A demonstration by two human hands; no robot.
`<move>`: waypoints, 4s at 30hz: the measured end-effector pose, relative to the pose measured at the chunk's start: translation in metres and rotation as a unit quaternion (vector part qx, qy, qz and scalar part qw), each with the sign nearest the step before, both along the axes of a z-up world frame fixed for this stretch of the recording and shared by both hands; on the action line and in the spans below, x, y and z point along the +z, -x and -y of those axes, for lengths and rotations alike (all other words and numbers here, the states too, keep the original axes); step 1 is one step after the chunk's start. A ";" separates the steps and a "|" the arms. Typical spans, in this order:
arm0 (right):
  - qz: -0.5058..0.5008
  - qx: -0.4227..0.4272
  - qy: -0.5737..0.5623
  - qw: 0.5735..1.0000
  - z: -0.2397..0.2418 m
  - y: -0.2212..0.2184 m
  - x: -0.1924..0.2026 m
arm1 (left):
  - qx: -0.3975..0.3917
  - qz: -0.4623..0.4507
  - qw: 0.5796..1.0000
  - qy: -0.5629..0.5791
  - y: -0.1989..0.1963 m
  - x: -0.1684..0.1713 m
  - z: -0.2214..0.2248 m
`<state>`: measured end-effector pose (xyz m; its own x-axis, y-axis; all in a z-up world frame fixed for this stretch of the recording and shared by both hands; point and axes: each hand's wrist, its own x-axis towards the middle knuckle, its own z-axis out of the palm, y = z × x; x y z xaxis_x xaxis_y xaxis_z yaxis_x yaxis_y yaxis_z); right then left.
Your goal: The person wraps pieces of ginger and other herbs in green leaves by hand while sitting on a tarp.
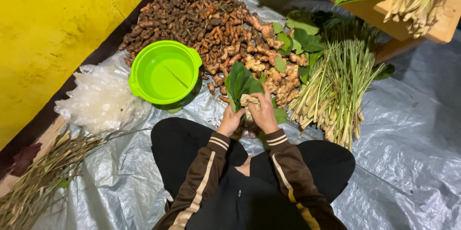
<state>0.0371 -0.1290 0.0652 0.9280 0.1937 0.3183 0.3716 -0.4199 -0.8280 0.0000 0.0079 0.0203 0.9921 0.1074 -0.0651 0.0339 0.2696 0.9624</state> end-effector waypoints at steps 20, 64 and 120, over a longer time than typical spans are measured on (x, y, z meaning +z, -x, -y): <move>-0.243 -0.029 -0.490 0.837 0.045 -0.045 -0.036 | 0.019 -0.034 0.997 0.073 0.004 0.012 0.008; -0.291 0.045 0.378 0.878 0.078 -0.011 -0.179 | 0.114 -0.070 0.988 0.074 0.005 -0.004 0.001; -0.210 -0.016 -0.476 0.854 0.029 0.007 -0.001 | 0.120 -0.041 0.992 0.020 -0.006 -0.030 0.012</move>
<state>0.0300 -0.1579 0.0637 0.9990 0.0064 -0.0452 -0.0420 0.5139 -0.8568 0.0060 -0.0045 -0.0096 0.9296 0.3349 -0.1541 0.0431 0.3165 0.9476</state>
